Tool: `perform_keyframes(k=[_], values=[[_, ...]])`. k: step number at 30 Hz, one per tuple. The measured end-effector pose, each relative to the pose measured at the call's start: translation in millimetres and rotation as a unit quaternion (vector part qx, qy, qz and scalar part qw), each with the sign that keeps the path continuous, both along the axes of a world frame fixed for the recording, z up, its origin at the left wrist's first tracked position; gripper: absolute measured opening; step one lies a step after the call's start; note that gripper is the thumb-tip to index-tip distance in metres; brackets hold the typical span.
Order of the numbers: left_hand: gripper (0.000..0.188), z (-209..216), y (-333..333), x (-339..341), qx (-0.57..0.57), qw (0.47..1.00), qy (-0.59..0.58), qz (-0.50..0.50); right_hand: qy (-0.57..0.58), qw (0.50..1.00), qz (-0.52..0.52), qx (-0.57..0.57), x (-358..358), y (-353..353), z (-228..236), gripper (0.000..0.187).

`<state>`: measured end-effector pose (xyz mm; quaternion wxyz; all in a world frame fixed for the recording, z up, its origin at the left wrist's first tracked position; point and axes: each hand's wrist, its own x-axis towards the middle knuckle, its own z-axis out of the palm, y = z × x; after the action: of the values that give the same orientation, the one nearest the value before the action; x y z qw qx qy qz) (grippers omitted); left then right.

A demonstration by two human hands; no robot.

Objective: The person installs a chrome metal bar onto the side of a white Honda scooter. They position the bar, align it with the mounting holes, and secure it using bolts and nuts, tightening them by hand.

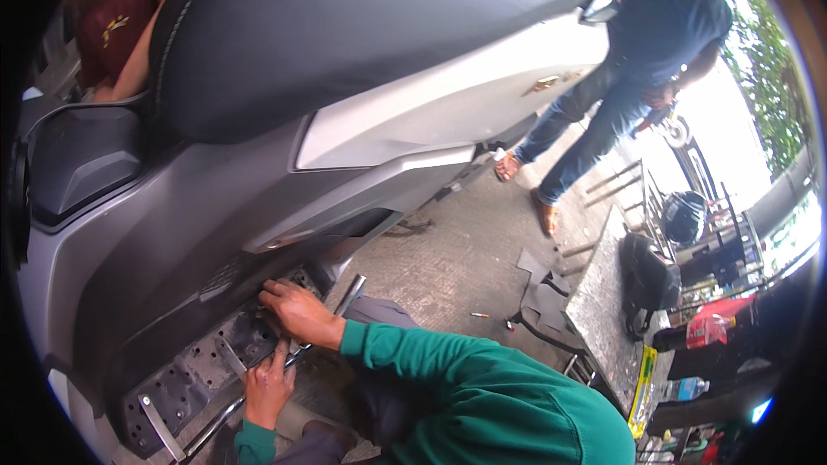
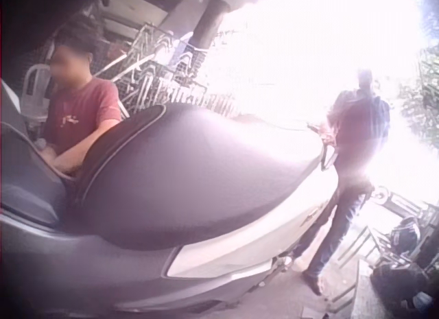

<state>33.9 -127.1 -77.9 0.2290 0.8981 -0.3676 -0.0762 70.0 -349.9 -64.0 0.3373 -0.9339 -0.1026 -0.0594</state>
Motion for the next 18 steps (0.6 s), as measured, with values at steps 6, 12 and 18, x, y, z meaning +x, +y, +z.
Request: perform_keyframes(k=[6, 12, 18], values=[[0.088, 2, -3, 0, 0.005, 1.000, -0.025, 0.007, -0.015, 0.998, 0.050, 0.036, 2, -13, 13, 0.028], [0.087, 3, -1, -1, 0.020, 1.000, -0.011, 0.010, -0.016, 0.999, 0.025, 0.032, 4, -3, 12, 0.022], [0.072, 16, -5, -4, 0.034, 0.999, 0.021, 0.031, 0.008, 0.999, 0.039, 0.023, 2, -7, 3, 0.032]])
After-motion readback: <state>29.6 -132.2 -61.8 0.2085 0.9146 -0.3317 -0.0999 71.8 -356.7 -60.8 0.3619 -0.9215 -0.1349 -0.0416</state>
